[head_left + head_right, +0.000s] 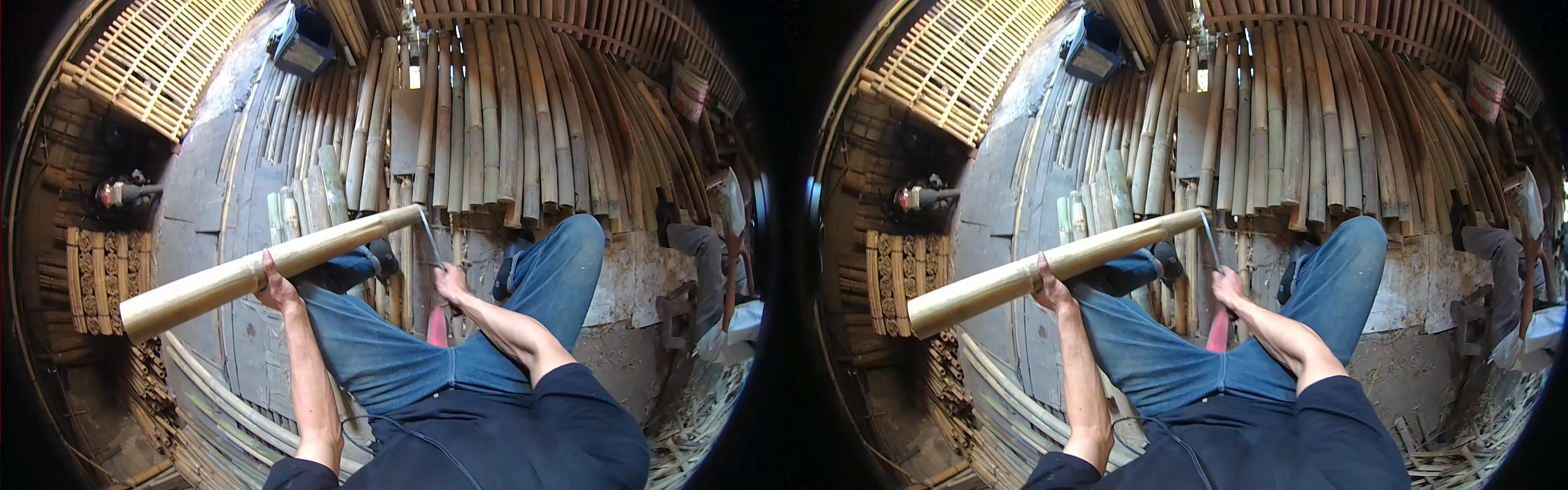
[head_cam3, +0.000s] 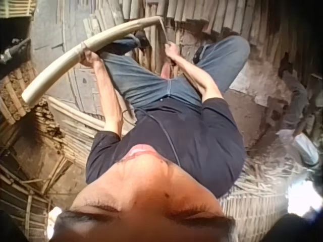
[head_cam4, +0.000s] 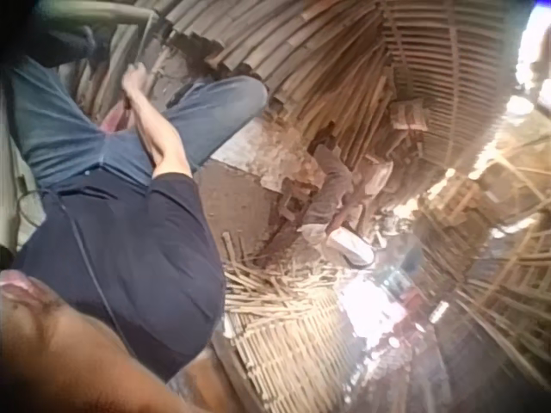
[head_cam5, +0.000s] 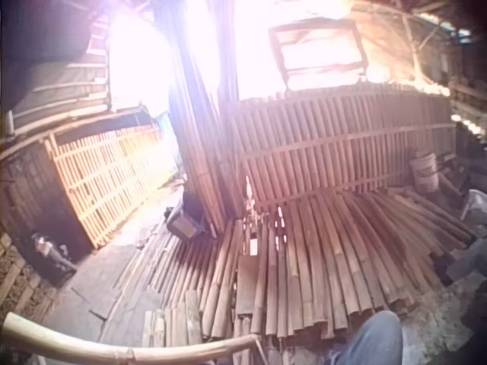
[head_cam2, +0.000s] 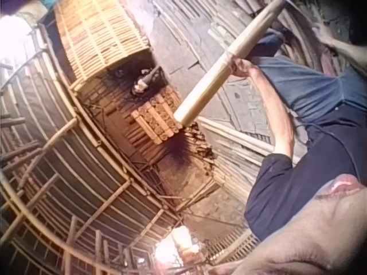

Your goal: The person shapes and trims bamboo poles, scraping, cutting, and carving them using a large knife.

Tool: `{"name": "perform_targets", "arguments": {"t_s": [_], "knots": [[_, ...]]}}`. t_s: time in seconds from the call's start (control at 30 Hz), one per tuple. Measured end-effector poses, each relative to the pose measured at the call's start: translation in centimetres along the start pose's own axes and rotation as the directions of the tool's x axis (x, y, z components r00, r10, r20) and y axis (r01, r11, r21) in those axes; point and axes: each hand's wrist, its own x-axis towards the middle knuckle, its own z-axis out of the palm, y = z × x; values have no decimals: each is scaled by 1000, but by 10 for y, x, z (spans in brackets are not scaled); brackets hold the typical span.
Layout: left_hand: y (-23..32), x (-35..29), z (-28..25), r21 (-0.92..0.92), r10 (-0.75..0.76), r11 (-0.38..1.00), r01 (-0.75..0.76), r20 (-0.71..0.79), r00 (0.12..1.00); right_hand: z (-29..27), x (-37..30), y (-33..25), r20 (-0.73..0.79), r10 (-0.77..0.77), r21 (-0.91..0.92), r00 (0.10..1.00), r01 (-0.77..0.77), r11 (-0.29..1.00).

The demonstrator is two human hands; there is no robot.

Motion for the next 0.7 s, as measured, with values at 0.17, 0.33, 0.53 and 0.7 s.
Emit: {"name": "perform_targets", "arguments": {"t_s": [0.17, 0.33, 0.53, 0.7], "knots": [[-7, -2, 6, -24, 82, 996, -83, -60, 995, 21, -29, -9, -67, -259, 35, 964, 262, 964], [-3, 6, -9, -14, 73, 997, -74, -33, 997, 14, -45, -83, 133, -432, 42, 892, 430, 902], [-19, 4, -8, -66, 91, 994, -89, 41, 995, 6, 32, 12, -13, -220, -216, 975, 212, 953], [-11, -4, -5, -65, 147, 987, -145, 33, 989, -8, 49, 58, -147, 188, -82, 971, -202, 976]]}}
